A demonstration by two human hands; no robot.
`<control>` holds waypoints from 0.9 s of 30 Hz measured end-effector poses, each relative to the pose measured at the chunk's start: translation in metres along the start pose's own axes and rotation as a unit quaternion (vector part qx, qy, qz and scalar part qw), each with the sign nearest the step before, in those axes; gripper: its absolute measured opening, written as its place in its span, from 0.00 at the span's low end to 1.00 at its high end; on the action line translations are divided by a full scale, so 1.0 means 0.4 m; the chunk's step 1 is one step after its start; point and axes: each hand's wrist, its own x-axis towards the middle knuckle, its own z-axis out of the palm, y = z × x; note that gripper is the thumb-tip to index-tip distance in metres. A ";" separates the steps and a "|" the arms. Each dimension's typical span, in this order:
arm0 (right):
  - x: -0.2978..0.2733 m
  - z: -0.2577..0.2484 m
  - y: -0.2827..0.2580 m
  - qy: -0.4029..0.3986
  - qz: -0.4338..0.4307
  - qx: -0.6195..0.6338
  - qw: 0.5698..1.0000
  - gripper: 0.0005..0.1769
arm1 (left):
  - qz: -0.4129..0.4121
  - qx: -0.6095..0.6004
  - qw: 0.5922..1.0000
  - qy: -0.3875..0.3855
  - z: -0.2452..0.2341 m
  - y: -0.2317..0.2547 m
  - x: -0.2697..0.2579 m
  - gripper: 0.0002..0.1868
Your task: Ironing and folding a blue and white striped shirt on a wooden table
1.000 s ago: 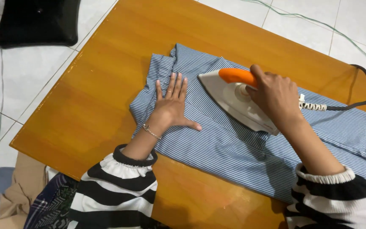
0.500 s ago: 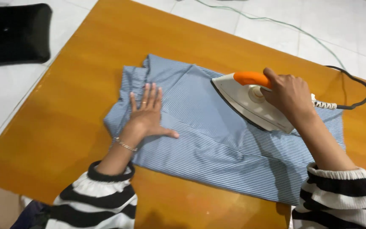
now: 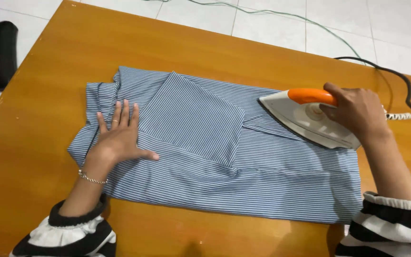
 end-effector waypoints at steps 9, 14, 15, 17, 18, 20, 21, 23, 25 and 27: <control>-0.032 0.071 0.065 0.036 -0.028 -0.062 0.997 0.25 | 0.256 -0.014 0.925 0.281 0.077 0.216 0.000 0.47; -0.028 0.118 0.077 0.050 0.056 -0.116 0.990 0.25 | 0.271 0.011 0.900 0.342 0.128 0.218 0.025 0.40; -0.025 0.119 0.073 0.044 0.084 -0.140 0.986 0.22 | 0.268 0.021 0.901 0.340 0.129 0.215 0.024 0.40; -0.020 0.105 0.080 0.043 0.112 -0.166 0.979 0.19 | 0.264 0.031 0.901 0.343 0.129 0.215 0.026 0.40; -0.024 0.094 0.086 0.029 0.102 -0.133 0.985 0.21 | 0.265 0.035 0.904 0.335 0.132 0.215 0.027 0.40; -0.043 0.094 0.109 0.014 0.094 -0.103 0.990 0.23 | 0.267 0.037 0.905 0.329 0.137 0.214 0.034 0.40; -0.058 0.105 0.127 0.018 0.057 -0.113 0.992 0.22 | 0.267 0.043 0.903 0.334 0.141 0.212 0.038 0.40; -0.092 0.134 0.163 0.021 0.020 -0.127 0.992 0.22 | 0.267 0.046 0.900 0.341 0.147 0.211 0.044 0.40; -0.127 0.168 0.198 0.072 0.005 -0.080 0.994 0.14 | 0.271 0.038 0.897 0.347 0.150 0.211 0.044 0.40; -0.143 0.237 0.259 0.077 0.015 -0.068 0.995 0.16 | 0.278 0.012 0.893 0.354 0.138 0.213 0.029 0.39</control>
